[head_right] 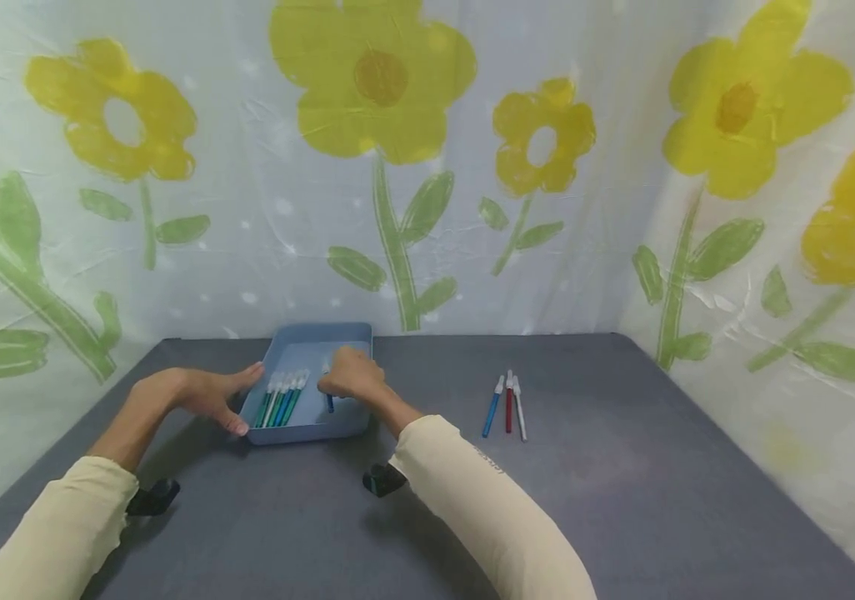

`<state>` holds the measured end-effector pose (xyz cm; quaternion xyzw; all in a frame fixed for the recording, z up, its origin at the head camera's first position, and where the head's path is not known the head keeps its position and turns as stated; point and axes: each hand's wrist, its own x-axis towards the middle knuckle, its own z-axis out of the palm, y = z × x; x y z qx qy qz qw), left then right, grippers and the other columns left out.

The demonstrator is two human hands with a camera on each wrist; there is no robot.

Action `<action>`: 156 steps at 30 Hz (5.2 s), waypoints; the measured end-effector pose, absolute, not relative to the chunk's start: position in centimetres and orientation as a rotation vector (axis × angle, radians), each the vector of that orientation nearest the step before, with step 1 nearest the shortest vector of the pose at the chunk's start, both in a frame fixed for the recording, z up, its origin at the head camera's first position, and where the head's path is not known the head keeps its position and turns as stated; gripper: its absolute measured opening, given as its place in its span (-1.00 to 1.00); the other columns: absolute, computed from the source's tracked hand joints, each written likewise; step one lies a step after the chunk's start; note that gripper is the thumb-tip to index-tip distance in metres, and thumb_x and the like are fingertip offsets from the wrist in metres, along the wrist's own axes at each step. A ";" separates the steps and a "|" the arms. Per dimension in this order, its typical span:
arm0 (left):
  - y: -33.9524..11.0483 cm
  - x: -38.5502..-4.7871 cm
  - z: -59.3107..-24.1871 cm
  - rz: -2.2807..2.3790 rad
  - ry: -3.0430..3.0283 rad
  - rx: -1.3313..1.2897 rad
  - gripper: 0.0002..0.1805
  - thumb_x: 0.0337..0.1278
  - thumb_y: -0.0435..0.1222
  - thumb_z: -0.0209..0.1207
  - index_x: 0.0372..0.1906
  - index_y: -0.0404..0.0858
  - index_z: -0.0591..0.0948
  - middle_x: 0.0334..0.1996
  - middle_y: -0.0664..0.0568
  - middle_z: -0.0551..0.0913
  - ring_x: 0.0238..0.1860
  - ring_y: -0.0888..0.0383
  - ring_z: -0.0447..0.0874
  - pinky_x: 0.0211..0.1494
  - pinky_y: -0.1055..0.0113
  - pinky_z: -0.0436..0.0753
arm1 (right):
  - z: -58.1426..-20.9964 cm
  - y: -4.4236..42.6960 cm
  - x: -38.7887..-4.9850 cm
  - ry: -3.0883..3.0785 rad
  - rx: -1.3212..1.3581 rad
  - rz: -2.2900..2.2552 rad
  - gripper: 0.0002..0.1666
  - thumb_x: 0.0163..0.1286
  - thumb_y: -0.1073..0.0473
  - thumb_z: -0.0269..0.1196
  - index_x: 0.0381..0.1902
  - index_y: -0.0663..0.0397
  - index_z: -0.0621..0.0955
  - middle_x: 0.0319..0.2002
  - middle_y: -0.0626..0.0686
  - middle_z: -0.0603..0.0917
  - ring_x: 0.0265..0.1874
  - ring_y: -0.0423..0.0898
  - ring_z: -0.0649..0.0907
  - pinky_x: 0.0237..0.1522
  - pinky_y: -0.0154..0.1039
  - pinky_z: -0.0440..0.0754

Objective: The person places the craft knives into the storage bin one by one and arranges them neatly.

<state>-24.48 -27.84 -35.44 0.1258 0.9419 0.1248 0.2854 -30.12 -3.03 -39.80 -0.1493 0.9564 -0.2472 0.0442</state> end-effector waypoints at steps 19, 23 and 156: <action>-27.9 -24.6 -35.4 0.323 2.523 0.342 0.48 0.10 0.19 0.45 0.68 -0.36 -0.37 0.66 -0.43 -0.47 0.66 -0.50 -0.25 0.59 -0.40 0.09 | -39.3 -7.9 -25.2 2.899 -0.538 -0.635 -0.64 0.36 0.06 0.48 -0.51 0.10 0.60 -0.56 -0.03 0.56 -0.59 -0.17 0.43 -0.47 -0.26 0.44; -28.0 -24.6 -35.5 0.321 2.520 0.345 0.48 0.10 0.20 0.44 0.68 -0.37 -0.36 0.66 -0.42 -0.47 0.66 -0.50 -0.26 0.59 -0.39 0.08 | -38.9 -7.8 -24.6 2.877 -0.578 -0.613 -0.70 0.41 0.08 0.44 -0.44 0.12 0.64 -0.56 -0.05 0.57 -0.58 -0.19 0.46 -0.41 -0.27 0.47; -27.8 -24.6 -35.7 0.308 2.534 0.343 0.47 0.11 0.20 0.42 0.68 -0.36 -0.36 0.66 -0.40 -0.48 0.66 -0.49 -0.23 0.59 -0.40 0.08 | -37.9 -3.1 -26.4 2.872 -0.614 -0.847 -0.26 0.49 0.23 0.25 -0.88 -0.08 0.21 -0.89 -0.14 0.20 -0.80 -0.21 0.35 -0.67 -0.33 0.13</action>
